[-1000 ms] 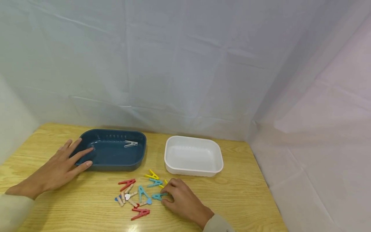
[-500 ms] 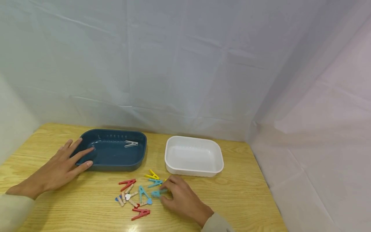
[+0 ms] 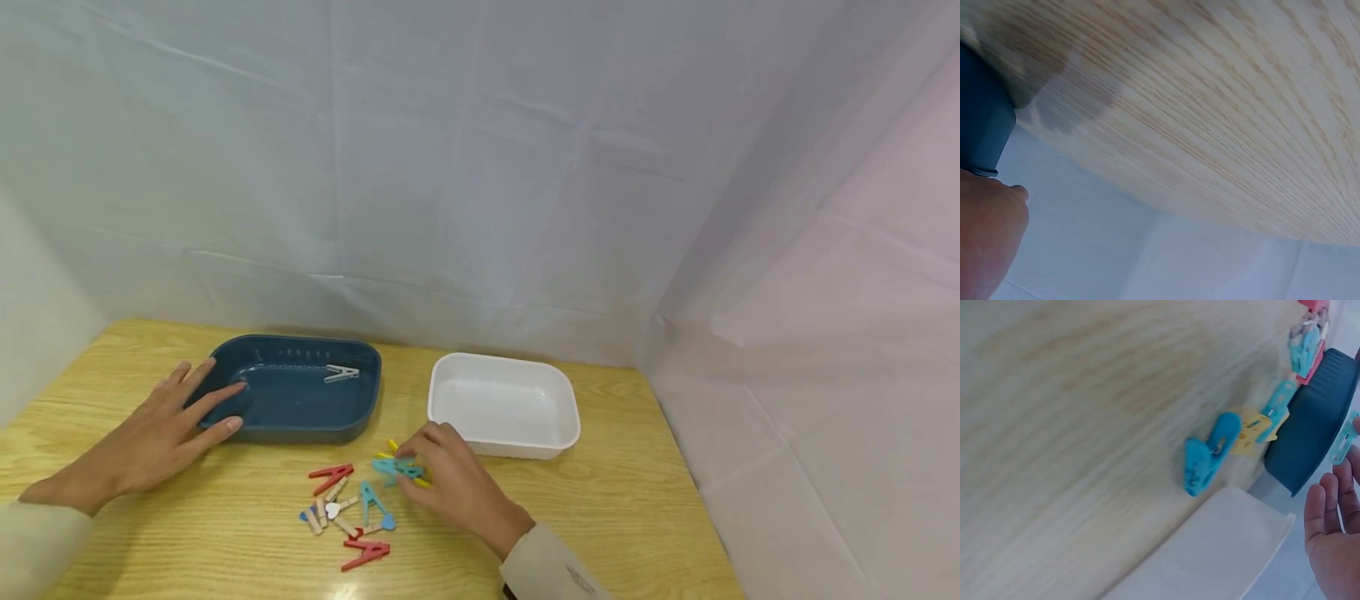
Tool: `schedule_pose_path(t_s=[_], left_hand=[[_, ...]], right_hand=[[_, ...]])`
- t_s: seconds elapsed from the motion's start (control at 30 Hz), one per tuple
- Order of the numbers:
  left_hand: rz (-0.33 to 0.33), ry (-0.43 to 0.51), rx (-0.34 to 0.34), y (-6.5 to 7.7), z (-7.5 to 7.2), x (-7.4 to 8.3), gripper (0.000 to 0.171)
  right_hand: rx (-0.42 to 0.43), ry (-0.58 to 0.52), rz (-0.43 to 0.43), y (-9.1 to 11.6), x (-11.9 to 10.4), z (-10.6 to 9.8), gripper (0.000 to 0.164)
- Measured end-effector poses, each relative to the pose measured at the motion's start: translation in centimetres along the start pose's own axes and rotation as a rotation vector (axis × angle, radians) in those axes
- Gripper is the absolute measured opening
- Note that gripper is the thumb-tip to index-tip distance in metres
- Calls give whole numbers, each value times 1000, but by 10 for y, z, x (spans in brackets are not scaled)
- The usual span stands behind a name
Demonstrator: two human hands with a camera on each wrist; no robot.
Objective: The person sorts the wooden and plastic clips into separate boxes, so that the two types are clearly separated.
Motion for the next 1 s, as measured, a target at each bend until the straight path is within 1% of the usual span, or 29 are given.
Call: schedule_pose_path(t_s=[0.1, 0.37, 0.53, 0.67, 0.8, 1.0], left_hand=[[2, -1, 4, 0, 0, 1, 68], [0, 0, -8, 1, 0, 0, 69], [2, 0, -6, 1, 0, 0, 69], [4, -3, -1, 1, 0, 1, 68], [0, 0, -6, 3, -1, 0, 68], [0, 1, -10, 5, -3, -2, 68]], right_hand=[[22, 6, -21, -7, -6, -2, 23], [67, 11, -37, -29, -15, -2, 20], [80, 9, -25, -42, -20, -1, 22], [93, -11, -20, -53, -25, 0, 25], [88, -34, -8, -64, -29, 4, 26], [84, -81, 45, -75, -29, 12, 25]])
Point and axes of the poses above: each hand's wrist, its own y-axis away from the middle knuckle, its own z-axis out of the palm, x = y × z, the point moved 6 cm from there along -y, towards the middle knuckle, and after that the axes turned 12 degrees about -y, right-handed, at the moved point
